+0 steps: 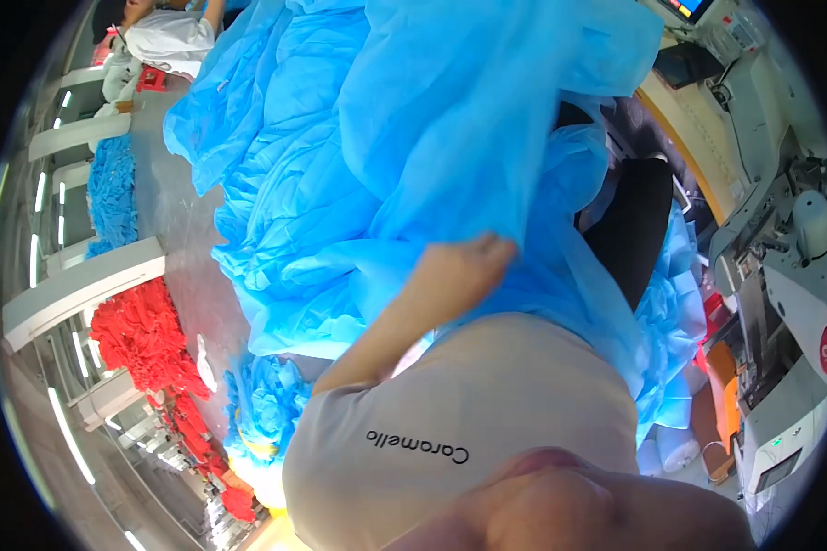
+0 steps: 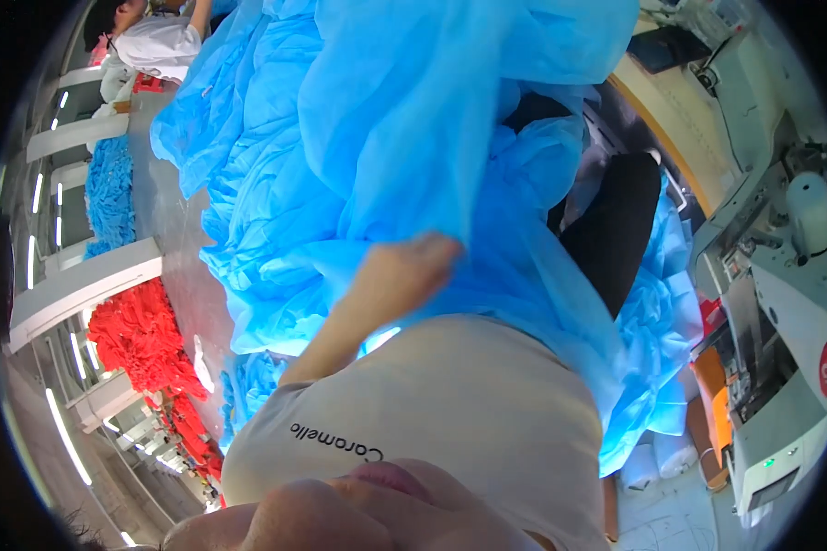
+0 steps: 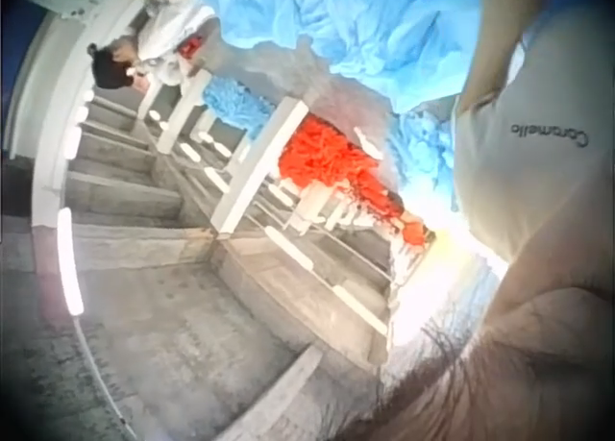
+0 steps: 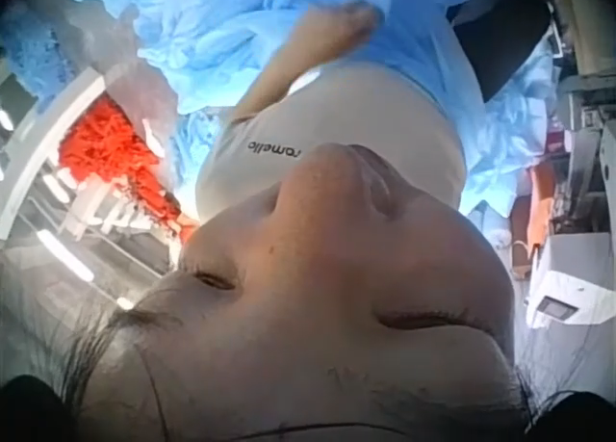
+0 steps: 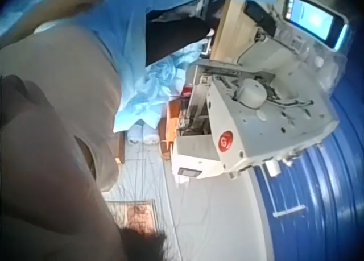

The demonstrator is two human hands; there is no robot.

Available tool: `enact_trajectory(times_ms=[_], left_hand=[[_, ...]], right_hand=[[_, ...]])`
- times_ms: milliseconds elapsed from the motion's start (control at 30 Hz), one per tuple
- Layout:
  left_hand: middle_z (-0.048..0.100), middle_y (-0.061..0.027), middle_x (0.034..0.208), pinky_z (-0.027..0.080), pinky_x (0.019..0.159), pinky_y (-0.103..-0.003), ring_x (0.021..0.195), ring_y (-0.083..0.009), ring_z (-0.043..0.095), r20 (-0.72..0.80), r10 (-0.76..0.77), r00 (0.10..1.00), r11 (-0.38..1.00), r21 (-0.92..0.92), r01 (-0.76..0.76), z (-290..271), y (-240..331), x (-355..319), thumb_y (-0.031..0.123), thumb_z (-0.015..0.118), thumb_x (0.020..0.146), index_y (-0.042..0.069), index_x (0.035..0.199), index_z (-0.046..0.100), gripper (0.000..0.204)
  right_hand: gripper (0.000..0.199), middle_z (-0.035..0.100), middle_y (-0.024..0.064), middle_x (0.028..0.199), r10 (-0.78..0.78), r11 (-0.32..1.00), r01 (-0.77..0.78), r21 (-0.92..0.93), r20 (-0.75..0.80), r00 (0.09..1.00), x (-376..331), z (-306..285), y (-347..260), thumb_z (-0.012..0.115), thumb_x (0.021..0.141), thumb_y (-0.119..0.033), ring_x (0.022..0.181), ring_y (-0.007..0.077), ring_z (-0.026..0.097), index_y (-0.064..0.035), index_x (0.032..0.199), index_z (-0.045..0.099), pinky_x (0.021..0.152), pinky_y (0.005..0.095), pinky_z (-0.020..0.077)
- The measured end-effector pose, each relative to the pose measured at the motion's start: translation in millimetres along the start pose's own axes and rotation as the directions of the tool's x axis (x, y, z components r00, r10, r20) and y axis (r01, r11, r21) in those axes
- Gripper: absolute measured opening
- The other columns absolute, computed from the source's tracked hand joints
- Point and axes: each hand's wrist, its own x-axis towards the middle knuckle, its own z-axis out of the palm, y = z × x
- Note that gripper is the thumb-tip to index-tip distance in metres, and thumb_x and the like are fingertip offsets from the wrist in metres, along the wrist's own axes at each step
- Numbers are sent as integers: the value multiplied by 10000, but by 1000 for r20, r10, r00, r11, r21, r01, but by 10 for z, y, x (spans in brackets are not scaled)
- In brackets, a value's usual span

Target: Arranging and smoothing out large pieces of blue fabric at a factory workstation.

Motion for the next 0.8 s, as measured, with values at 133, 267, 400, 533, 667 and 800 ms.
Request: enact_trajectory(times_ms=[133, 267, 400, 533, 667, 800], left_hand=[[619, -62, 887, 474, 562, -385, 660, -275, 608, -199, -32, 980, 943, -330, -36, 184, -297, -95, 200, 688, 761, 103, 916, 618, 196], [606, -116, 1025, 488, 674, -388, 864, -294, 604, -584, -314, 748, 948, -236, 213, 81, -740, 96, 212, 783, 688, 52, 1000, 615, 389], [562, -136, 1096, 479, 784, -382, 1006, -324, 545, -504, -62, 861, 995, -94, 16, 47, -555, 398, 271, 817, 640, 45, 1112, 585, 572], [589, -126, 1054, 479, 795, -389, 957, -323, 560, -684, 176, 708, 983, 164, -86, 89, -291, 933, 308, 792, 665, 66, 1117, 598, 548], [618, -145, 1025, 466, 829, -353, 945, -288, 591, -140, -148, 979, 987, -90, 137, -18, -266, 1189, 324, 700, 799, 87, 1161, 586, 448], [657, -95, 939, 469, 738, -281, 825, -207, 608, 24, -235, 972, 614, -771, 167, -171, -348, 1061, 331, 602, 870, 54, 1106, 628, 365]], right_hand=[[294, 597, 198, 1114, 52, 991, -27, -129, 192, 980, -510, 320, 441, 440, 939, -176, 910, 314, 591, -19, 1157, 562, 767, 407, 474], [289, 603, 202, 1099, 90, 978, -23, -208, 319, 943, -1002, 620, 655, 413, 947, -165, 872, 319, 605, -32, 1153, 566, 726, 407, 489], [290, 609, 206, 1084, 152, 966, -44, -255, 418, 896, -1317, 804, 669, 385, 954, -155, 834, 325, 619, -46, 1149, 570, 684, 406, 505], [297, 615, 211, 1069, 143, 948, 26, -318, 494, 858, -1544, 851, 819, 357, 961, -145, 796, 330, 633, -60, 1146, 574, 643, 406, 520], [272, 618, 192, 1012, 37, 937, 121, -328, 439, 898, -1693, 761, 1146, 453, 918, -165, 724, 339, 587, -59, 1123, 597, 594, 410, 478], [326, 597, 182, 1097, 120, 946, 46, -321, 478, 870, -1588, 341, 890, 552, 855, -172, 886, 344, 563, -41, 1152, 582, 735, 414, 454]])
